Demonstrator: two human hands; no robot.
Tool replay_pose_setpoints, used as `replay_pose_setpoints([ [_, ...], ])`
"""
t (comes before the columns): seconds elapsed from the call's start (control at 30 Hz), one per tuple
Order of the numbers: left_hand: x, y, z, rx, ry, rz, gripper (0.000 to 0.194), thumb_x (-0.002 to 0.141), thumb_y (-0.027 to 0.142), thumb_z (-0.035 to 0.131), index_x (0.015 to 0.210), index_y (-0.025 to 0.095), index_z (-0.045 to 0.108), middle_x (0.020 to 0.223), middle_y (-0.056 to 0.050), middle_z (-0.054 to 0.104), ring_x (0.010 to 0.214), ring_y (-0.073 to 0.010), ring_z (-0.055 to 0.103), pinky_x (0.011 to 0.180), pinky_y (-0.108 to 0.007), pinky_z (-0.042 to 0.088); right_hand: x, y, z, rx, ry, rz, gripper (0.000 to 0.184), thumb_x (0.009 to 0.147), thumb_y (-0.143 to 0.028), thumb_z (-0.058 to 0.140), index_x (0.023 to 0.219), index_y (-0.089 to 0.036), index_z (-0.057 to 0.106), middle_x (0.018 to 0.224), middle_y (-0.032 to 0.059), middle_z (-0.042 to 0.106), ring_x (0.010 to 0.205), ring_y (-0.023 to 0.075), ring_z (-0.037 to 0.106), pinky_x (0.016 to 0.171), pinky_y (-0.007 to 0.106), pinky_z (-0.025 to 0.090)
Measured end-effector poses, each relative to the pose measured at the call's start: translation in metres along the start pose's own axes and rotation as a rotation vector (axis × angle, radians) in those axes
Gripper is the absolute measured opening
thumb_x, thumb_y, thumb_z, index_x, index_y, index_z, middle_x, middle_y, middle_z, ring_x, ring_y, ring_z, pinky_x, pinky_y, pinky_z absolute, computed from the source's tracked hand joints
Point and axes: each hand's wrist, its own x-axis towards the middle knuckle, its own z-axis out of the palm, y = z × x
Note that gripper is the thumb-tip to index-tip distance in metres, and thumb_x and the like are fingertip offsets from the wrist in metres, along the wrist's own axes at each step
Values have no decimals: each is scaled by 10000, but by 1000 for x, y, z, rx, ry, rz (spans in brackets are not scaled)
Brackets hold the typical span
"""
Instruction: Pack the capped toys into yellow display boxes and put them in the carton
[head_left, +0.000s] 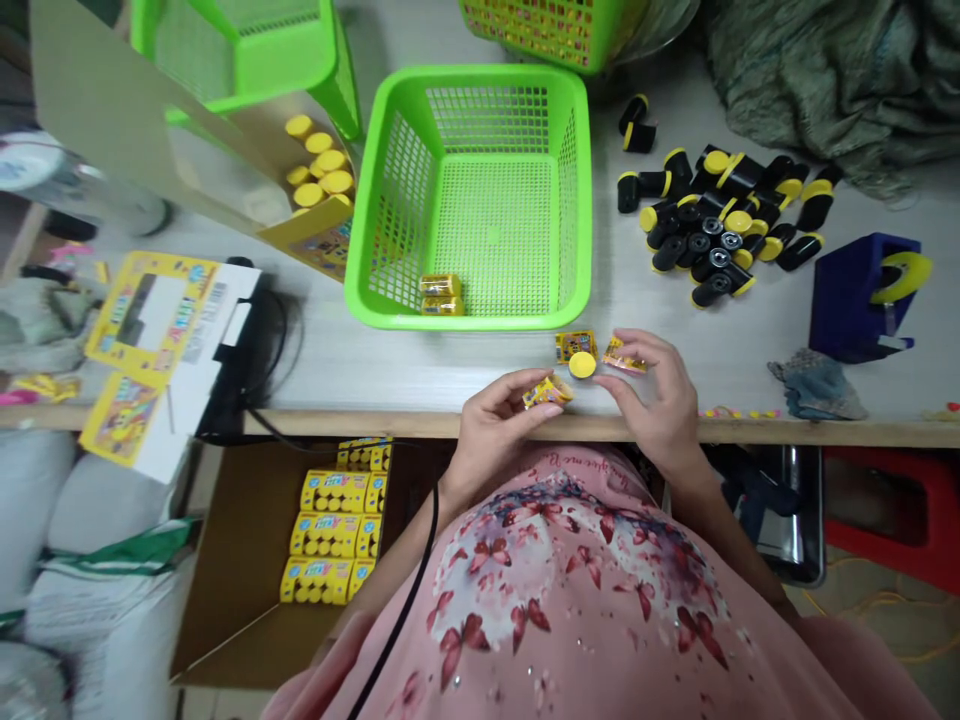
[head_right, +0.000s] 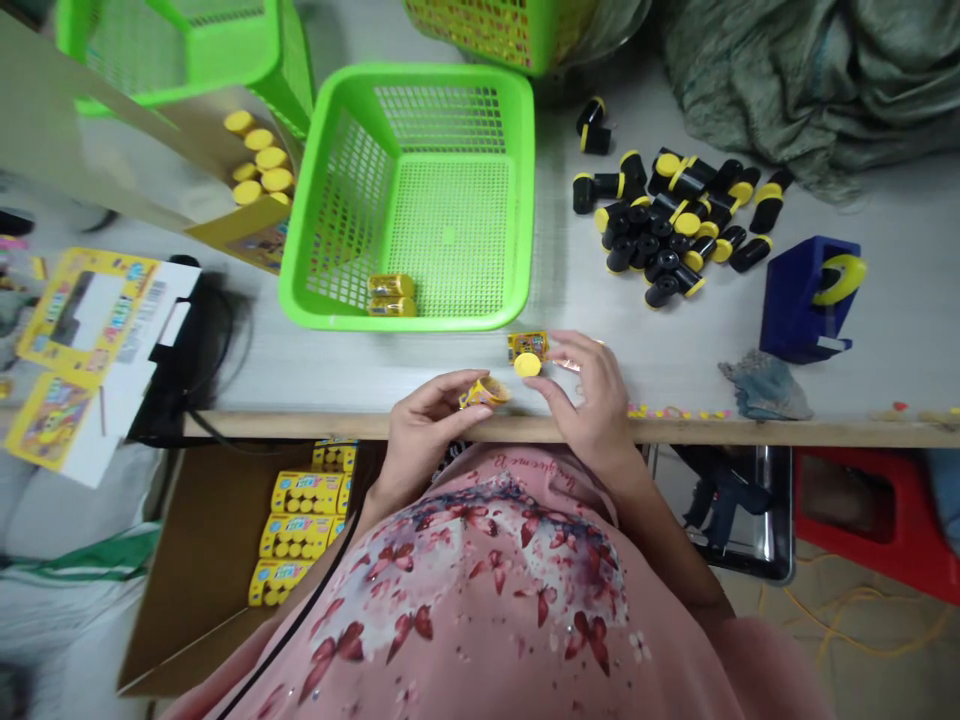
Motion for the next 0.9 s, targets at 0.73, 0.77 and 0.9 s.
replay_pose_setpoints([
  [0.73,4,4,1,-102,9,-108,355,597,245,952,932,244,835,933,-21,810,838,-157,740,844,-255,583,-1,-7,14,585,11,438,345,904,-484,692,1163,-258,661,1103,43,756,988,187,725,842,340,638],
  [0.77,4,4,0,-94,18,-115,358,598,251,953,936,241,835,925,-25,811,832,-157,741,829,-250,583,1,-2,9,472,80,401,347,907,-468,688,1178,-253,657,1112,51,753,994,191,722,864,350,630],
  [0.9,8,3,-2,-103,59,-149,368,585,280,962,927,234,835,890,-35,811,803,-152,738,774,-230,582,7,36,-22,-145,276,264,348,890,-409,682,1183,-221,667,1147,105,742,1005,241,699,961,450,583],
])
